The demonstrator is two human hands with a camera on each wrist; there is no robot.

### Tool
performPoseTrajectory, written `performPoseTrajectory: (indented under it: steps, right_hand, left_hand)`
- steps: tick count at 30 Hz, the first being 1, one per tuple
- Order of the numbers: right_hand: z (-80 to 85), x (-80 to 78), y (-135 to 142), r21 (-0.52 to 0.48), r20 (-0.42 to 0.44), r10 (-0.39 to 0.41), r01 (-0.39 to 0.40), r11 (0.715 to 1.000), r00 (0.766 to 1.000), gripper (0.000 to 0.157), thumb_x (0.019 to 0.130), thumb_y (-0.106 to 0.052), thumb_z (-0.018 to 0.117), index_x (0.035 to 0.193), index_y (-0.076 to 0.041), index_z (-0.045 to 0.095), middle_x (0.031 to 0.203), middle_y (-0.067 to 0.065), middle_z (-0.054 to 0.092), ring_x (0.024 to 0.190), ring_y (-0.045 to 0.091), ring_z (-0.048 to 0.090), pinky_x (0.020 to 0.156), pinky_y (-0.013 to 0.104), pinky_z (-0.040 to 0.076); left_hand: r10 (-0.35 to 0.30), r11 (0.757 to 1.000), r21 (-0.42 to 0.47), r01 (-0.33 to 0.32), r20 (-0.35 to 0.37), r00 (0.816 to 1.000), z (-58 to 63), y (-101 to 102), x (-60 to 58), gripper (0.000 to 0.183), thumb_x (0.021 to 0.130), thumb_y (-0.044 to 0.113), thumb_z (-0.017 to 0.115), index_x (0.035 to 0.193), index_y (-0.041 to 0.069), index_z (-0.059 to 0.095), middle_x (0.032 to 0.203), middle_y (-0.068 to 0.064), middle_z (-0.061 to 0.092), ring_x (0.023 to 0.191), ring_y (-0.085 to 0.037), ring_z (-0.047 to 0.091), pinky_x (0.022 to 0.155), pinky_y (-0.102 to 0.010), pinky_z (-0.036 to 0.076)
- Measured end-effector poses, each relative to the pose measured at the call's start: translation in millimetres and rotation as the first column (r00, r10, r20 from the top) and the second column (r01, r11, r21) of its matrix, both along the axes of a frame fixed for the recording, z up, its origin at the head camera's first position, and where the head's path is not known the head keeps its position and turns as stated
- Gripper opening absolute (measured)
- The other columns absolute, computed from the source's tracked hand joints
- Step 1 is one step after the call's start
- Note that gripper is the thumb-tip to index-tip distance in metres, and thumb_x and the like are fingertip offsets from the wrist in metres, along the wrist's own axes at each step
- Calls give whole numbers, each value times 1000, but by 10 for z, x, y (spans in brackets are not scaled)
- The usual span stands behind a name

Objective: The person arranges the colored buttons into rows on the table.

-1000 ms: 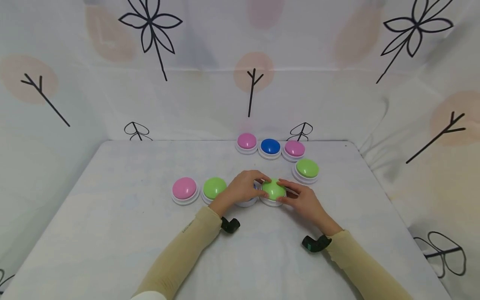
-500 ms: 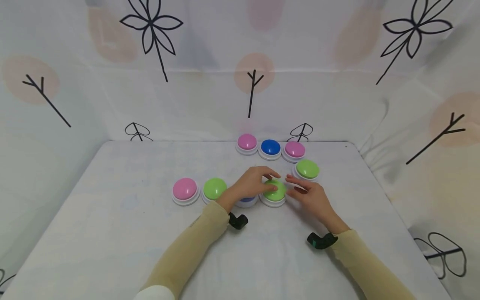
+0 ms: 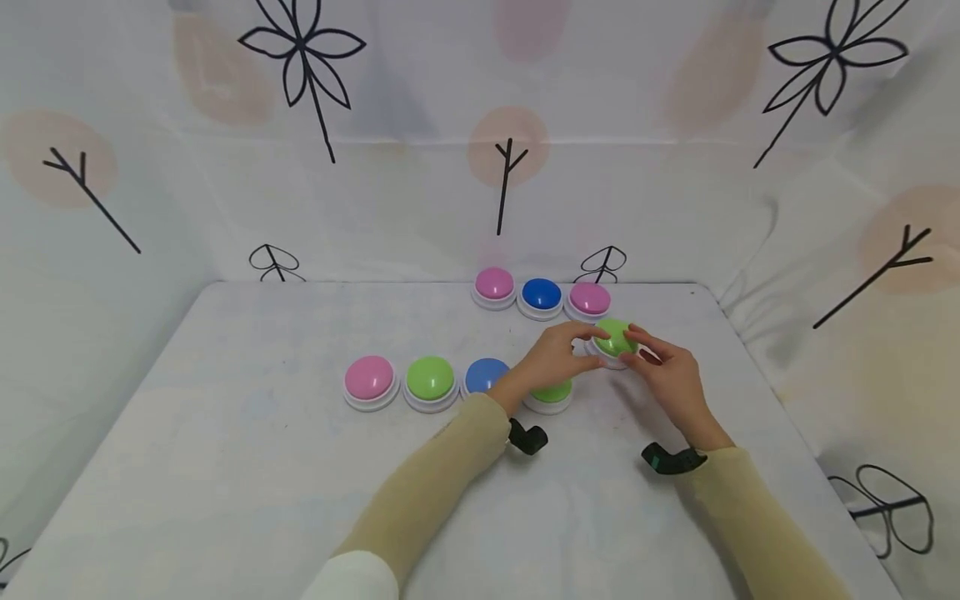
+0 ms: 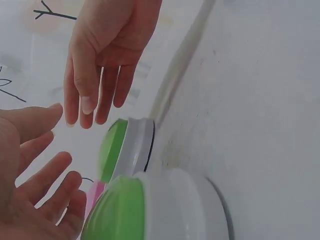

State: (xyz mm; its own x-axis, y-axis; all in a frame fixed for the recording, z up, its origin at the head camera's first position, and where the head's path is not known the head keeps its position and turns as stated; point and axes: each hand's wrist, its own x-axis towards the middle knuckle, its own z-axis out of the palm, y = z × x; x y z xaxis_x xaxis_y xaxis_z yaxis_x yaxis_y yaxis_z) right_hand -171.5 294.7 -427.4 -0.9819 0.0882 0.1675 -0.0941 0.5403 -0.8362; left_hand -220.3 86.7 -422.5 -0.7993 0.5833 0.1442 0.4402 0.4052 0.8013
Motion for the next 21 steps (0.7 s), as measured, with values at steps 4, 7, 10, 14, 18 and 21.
performPoseTrajectory:
  steps: [4,7,10,14,18,21]
  right_hand:
    - [-19,-65,72,2,11,-50,50,999,999,45,93,-17,72,134,-2,62,148,11,49,140,27,41,107,40,40]
    - [-44,-98,97,0,37,-52,52,999,998,49,93,-18,71,137,-1,59,153,12,43,143,28,36,109,45,37]
    - [-72,-128,103,3,61,-41,41,999,997,51,94,-20,70,140,-1,56,155,13,39,144,30,33,110,46,36]
    - [-89,-166,92,-15,63,-13,14,1000,998,51,95,-20,69,140,-1,55,154,14,40,143,30,34,109,45,37]
    - [-95,-203,76,-45,61,12,-10,999,998,51,95,-21,71,139,0,56,152,15,42,142,31,35,108,42,38]
    - [-107,-223,68,-44,77,9,-5,999,997,52,95,-21,71,139,1,55,152,16,42,142,32,36,107,37,38]
  left_hand:
    - [52,998,27,-53,23,998,-40,142,-35,43,93,30,72,135,25,61,141,9,54,131,-10,47,105,-35,43]
    - [85,996,8,-85,24,996,-61,219,-66,46,93,30,73,137,26,60,144,8,51,136,-10,42,110,-37,38]
    - [103,994,-27,-102,10,995,-73,279,-99,49,93,32,72,139,27,58,150,8,45,141,-11,36,114,-35,31]
    - [116,992,-42,-115,4,993,-63,347,-132,51,93,34,71,142,27,56,156,5,39,144,-11,31,116,-35,29]
    - [133,990,-41,-132,22,991,-58,405,-158,52,94,33,70,144,24,54,156,4,39,144,-12,31,116,-33,28]
    - [150,987,-60,-149,27,988,-71,431,-167,53,95,33,69,144,24,53,155,5,39,144,-12,31,116,-33,28]
